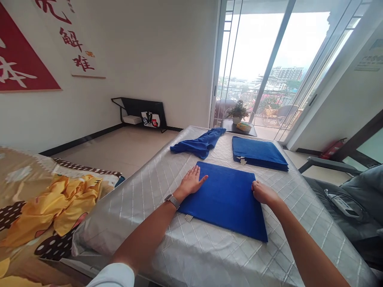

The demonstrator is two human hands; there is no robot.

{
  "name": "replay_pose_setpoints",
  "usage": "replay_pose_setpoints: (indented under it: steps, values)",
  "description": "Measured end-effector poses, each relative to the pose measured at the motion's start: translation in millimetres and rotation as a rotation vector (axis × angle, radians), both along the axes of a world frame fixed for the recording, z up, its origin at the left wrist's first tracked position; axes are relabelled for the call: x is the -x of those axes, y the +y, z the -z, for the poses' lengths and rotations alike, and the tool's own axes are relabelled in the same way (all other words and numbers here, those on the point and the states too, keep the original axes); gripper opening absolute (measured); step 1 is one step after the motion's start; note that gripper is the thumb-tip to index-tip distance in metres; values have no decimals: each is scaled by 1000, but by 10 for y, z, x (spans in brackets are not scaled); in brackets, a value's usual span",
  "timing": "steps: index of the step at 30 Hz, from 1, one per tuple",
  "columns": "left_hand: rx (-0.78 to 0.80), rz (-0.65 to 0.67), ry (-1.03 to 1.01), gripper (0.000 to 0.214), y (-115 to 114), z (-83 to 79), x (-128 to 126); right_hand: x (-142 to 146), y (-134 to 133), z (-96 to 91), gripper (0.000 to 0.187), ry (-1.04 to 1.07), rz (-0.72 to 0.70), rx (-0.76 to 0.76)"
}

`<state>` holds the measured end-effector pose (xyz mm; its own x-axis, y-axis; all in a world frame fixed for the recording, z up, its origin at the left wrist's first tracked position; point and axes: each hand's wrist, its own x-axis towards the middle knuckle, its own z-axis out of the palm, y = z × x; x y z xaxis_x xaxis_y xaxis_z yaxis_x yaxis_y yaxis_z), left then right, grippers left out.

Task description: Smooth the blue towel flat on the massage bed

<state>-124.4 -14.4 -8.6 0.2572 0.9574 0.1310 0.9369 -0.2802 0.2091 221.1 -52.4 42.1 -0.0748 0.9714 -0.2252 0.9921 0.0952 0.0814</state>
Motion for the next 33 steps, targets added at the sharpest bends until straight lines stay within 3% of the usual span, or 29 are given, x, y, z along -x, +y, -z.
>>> replay_pose_setpoints:
  steps: [8,11,14,18,21,23,28,33]
  values:
    - [-35,-26,4,88,-56,-99,32,92,-63,124,32,-116,1,-81]
    - [-87,24,10,86,-169,-179,-97,97,-69,138,32,-136,-24,-107]
    - [-106,243,14,85,-367,-249,-473,76,-65,149,34,-122,-41,-107]
    - [-91,529,11,85,-597,-293,-1260,24,-49,159,33,-85,-81,-98]
    - [-38,577,-19,87,-637,-297,-1759,-32,-36,146,33,-51,-124,-80]
    - [-3,554,-41,89,-618,-280,-1931,-66,-36,131,34,-32,-124,-68]
    - [45,523,-18,87,-537,-203,-1843,-71,-74,97,28,6,-82,-67]
    - [58,392,11,90,-370,-187,-1329,-29,-93,84,32,24,-41,-69]
